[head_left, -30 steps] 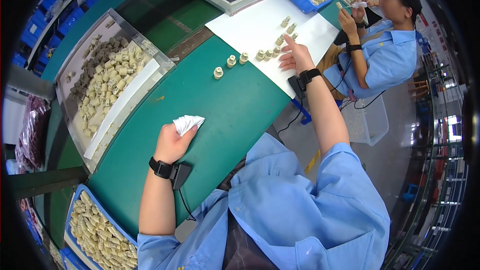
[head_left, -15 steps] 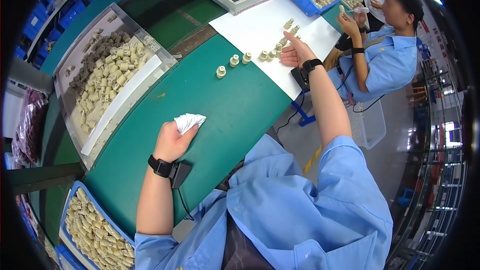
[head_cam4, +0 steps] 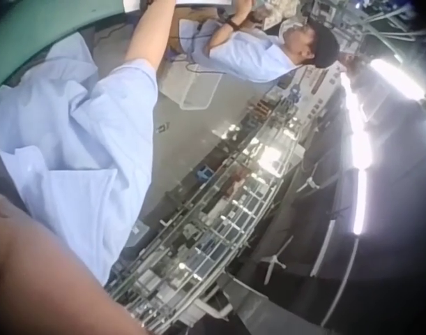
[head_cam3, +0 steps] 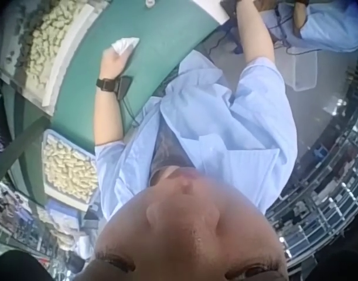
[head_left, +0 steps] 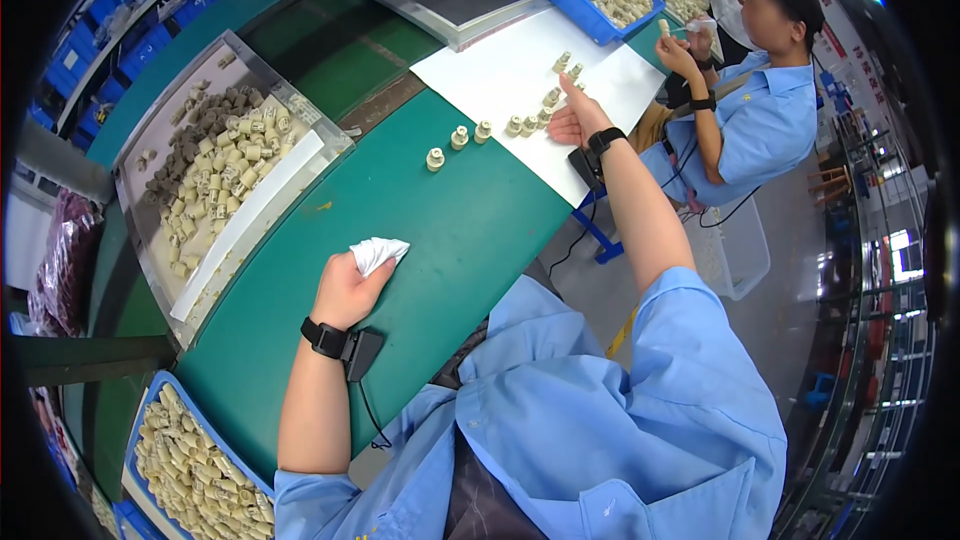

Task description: The person picks up plastic components from a tray, wipes each one with a cloth, and arranges them into rows on a white surface.

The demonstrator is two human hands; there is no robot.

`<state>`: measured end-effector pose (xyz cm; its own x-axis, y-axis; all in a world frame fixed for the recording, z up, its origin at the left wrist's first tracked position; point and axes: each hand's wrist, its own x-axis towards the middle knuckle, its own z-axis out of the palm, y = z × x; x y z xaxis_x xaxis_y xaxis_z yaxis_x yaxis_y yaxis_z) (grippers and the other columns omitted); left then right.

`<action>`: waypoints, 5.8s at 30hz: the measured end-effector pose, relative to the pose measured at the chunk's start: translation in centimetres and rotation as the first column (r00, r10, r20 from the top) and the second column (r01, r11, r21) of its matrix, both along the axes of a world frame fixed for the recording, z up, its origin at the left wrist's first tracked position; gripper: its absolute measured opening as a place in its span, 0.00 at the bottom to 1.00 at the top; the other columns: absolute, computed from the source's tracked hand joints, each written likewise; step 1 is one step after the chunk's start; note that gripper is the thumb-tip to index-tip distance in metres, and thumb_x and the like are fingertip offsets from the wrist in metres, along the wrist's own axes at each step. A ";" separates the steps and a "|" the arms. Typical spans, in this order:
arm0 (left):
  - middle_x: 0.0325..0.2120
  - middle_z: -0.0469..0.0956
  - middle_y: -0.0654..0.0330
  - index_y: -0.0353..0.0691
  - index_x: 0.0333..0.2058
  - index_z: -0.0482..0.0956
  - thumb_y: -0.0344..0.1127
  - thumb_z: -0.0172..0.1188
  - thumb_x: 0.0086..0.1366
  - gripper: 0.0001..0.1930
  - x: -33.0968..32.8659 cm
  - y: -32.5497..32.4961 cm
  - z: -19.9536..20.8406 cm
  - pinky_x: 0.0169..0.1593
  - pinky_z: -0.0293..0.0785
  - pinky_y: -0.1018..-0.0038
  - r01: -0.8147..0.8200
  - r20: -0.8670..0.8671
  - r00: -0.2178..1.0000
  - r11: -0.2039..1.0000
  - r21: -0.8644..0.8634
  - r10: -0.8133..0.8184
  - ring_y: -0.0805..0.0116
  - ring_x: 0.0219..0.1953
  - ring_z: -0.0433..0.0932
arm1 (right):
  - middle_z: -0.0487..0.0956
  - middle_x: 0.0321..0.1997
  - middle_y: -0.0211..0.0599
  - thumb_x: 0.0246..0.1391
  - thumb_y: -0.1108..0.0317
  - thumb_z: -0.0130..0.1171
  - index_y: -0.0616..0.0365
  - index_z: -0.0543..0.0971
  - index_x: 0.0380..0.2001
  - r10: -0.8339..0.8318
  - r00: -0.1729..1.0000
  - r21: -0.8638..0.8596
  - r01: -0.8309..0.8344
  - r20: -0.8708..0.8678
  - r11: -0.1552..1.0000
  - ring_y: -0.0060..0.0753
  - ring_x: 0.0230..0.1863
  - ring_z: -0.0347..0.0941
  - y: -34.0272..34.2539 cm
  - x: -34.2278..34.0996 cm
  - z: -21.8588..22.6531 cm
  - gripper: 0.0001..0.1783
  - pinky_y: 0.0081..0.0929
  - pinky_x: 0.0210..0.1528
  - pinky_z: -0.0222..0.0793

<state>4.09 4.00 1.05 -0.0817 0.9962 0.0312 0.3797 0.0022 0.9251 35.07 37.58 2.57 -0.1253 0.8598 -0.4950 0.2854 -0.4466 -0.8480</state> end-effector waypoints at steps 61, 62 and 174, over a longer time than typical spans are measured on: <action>0.33 0.83 0.58 0.33 0.40 0.82 0.27 0.58 0.60 0.10 0.4 0.1 0.7 0.41 0.73 0.77 0.005 0.034 0.999 1.000 -0.018 -0.005 0.73 0.35 0.79 | 0.81 0.37 0.56 0.42 0.25 0.56 0.77 0.73 0.43 -0.200 0.980 -0.167 0.199 0.009 0.966 0.42 0.33 0.81 3.9 6.9 1.0 0.53 0.29 0.30 0.79; 0.33 0.83 0.58 0.33 0.40 0.82 0.26 0.58 0.60 0.10 0.4 0.0 0.7 0.42 0.73 0.77 0.001 0.030 1.000 1.000 -0.016 -0.001 0.73 0.35 0.79 | 0.81 0.36 0.55 0.44 0.26 0.55 0.76 0.74 0.42 -0.202 0.979 -0.159 0.203 0.021 0.966 0.41 0.32 0.81 3.8 6.8 0.9 0.52 0.28 0.29 0.79; 0.31 0.83 0.56 0.34 0.38 0.82 0.25 0.58 0.58 0.09 0.4 0.3 1.3 0.40 0.74 0.75 0.036 0.009 0.999 0.999 -0.012 -0.036 0.67 0.34 0.81 | 0.77 0.30 0.36 0.44 0.64 0.65 0.58 0.78 0.39 0.233 0.622 0.303 -0.631 0.747 0.714 0.28 0.26 0.75 7.8 7.7 1.6 0.18 0.26 0.32 0.73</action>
<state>4.49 4.34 2.35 -0.0461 0.9988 0.0181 0.3717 0.0003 0.9283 42.81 45.41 4.16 -0.3916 0.9115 -0.1262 0.8521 0.3074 -0.4236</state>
